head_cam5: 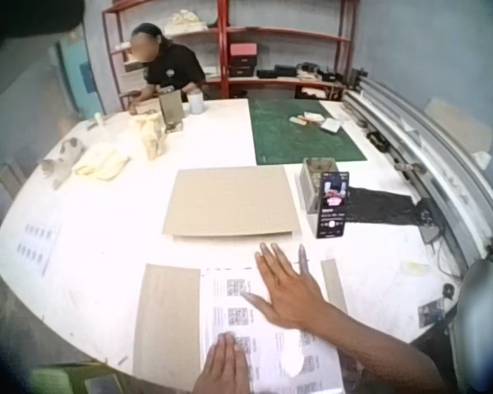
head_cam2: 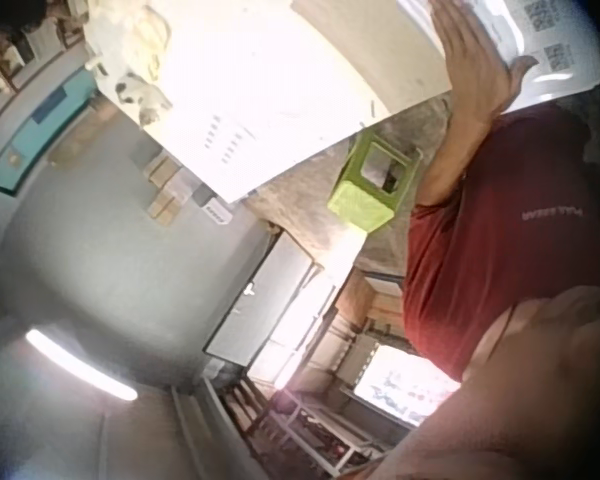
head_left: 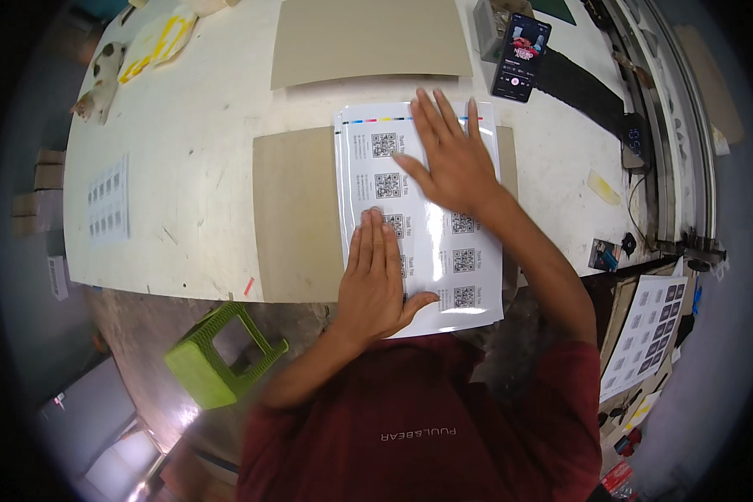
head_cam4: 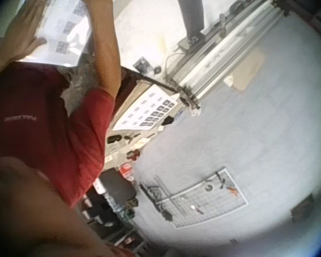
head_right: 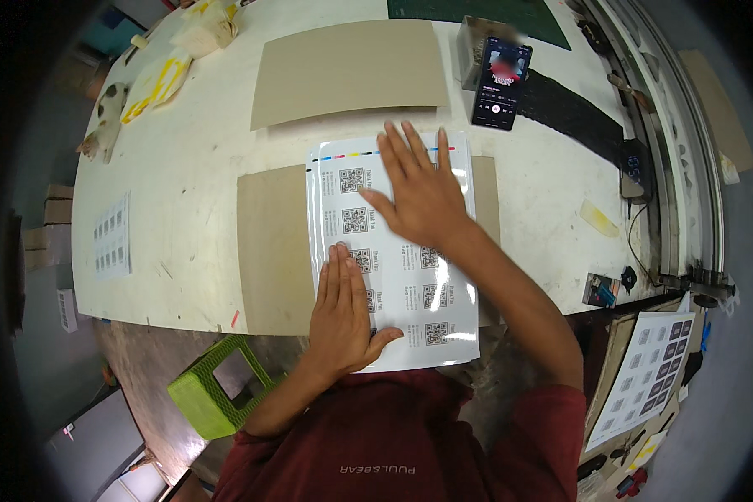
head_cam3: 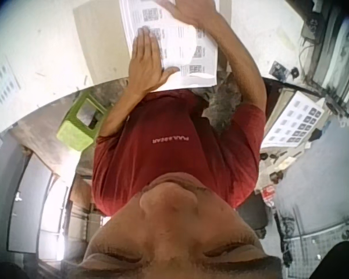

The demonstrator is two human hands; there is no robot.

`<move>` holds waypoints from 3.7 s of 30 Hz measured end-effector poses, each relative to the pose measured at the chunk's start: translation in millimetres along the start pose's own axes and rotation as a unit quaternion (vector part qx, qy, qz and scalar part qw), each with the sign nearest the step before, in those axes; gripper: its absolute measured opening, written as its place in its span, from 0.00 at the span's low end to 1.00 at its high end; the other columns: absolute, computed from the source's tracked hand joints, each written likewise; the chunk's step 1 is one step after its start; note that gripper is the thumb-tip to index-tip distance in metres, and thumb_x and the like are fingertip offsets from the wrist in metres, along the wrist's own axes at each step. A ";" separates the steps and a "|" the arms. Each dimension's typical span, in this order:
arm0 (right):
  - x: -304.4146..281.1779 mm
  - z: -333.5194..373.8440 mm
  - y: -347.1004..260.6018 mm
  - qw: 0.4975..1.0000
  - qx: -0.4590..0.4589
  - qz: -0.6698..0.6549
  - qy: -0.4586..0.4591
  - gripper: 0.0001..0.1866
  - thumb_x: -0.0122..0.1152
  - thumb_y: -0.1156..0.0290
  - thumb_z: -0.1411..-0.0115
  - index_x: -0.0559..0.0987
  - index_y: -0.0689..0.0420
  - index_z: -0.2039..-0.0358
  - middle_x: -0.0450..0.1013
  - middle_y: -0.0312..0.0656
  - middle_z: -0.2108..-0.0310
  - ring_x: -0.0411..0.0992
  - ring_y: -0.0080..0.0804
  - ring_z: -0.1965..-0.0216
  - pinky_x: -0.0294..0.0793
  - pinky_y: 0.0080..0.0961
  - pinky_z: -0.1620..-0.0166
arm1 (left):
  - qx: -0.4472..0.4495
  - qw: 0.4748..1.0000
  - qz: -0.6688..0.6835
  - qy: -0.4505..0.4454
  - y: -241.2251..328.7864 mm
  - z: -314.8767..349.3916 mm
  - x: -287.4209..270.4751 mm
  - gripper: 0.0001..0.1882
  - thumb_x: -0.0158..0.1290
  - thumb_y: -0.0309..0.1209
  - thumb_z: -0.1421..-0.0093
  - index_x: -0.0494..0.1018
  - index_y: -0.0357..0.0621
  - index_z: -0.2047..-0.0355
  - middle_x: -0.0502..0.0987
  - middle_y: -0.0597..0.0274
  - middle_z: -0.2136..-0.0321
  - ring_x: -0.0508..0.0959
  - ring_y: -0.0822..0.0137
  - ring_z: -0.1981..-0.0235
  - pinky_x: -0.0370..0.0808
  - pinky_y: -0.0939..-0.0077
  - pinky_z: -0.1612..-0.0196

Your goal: The person repeatedly places a sheet of printed cards onto a roll of clear plastic film, aligns it, and feeds the assembly through a manual laminating machine. The person then retrieves the laminated sheet and repeats the process with additional sheets.

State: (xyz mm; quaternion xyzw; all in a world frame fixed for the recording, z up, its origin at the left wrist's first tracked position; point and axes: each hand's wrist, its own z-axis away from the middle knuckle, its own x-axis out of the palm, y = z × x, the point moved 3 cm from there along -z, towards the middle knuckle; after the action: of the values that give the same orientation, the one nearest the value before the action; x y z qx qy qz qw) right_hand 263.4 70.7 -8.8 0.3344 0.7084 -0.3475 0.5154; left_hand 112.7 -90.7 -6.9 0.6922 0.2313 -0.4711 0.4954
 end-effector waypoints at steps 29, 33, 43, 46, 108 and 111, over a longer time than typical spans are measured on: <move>4.3 120.0 38.9 0.719 0.226 -0.651 0.094 0.43 0.42 0.50 0.27 0.40 0.67 0.27 0.34 0.52 0.24 0.31 0.39 0.24 0.31 0.35 0.26 | -0.175 0.817 0.515 0.191 -80.1 -37.8 -9.7 0.44 0.25 0.60 0.28 0.36 0.37 0.26 0.39 0.48 0.25 0.38 0.56 0.24 0.34 0.60 0.25; 14.8 111.4 28.9 0.641 0.193 -0.737 0.095 0.45 0.45 0.55 0.27 0.33 0.66 0.27 0.29 0.55 0.24 0.27 0.41 0.23 0.30 0.36 0.26 | -0.172 0.781 0.581 0.155 -70.9 -51.8 -5.7 0.45 0.23 0.62 0.29 0.31 0.41 0.26 0.35 0.48 0.25 0.38 0.55 0.25 0.35 0.61 0.25; -39.9 131.2 38.8 0.786 0.255 -0.560 0.057 0.51 0.55 0.55 0.31 0.33 0.70 0.29 0.34 0.64 0.26 0.33 0.51 0.24 0.36 0.38 0.26 | -0.097 0.922 0.350 0.131 -111.5 -45.8 9.1 0.45 0.37 0.57 0.28 0.33 0.40 0.26 0.43 0.44 0.26 0.47 0.53 0.26 0.44 0.61 0.26; -122.2 201.6 56.5 0.871 0.329 -0.284 0.228 0.45 0.67 0.67 0.40 0.53 0.68 0.30 0.53 0.61 0.30 0.53 0.50 0.28 0.50 0.40 0.29 | -0.150 0.837 0.498 0.172 -150.1 -36.3 -1.7 0.43 0.32 0.58 0.28 0.34 0.44 0.26 0.49 0.42 0.28 0.51 0.49 0.27 0.44 0.54 0.27; -371.6 466.5 549.8 0.633 0.602 -0.129 0.469 0.34 0.74 0.43 0.47 0.77 0.64 0.60 0.78 0.46 0.65 0.77 0.28 0.67 0.79 0.23 0.61 | 0.012 0.756 0.639 -0.140 387.9 -519.5 157.9 0.37 0.61 0.38 0.37 0.58 0.26 0.37 0.74 0.41 0.48 0.79 0.55 0.51 0.77 0.66 0.49; -376.9 464.5 506.3 0.647 0.566 -0.096 0.501 0.30 0.72 0.46 0.44 0.78 0.64 0.61 0.78 0.43 0.68 0.76 0.26 0.69 0.76 0.23 0.63 | -0.029 0.703 0.696 -0.146 361.2 -524.9 134.6 0.34 0.62 0.39 0.39 0.63 0.30 0.40 0.74 0.45 0.49 0.76 0.56 0.48 0.73 0.63 0.45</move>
State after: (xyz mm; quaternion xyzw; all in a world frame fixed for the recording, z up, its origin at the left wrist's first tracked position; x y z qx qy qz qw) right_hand 1008.3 -90.8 173.6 0.6146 0.5520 -0.5079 -0.2439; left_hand 679.4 218.8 77.7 0.5644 -0.3778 -0.0811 0.7295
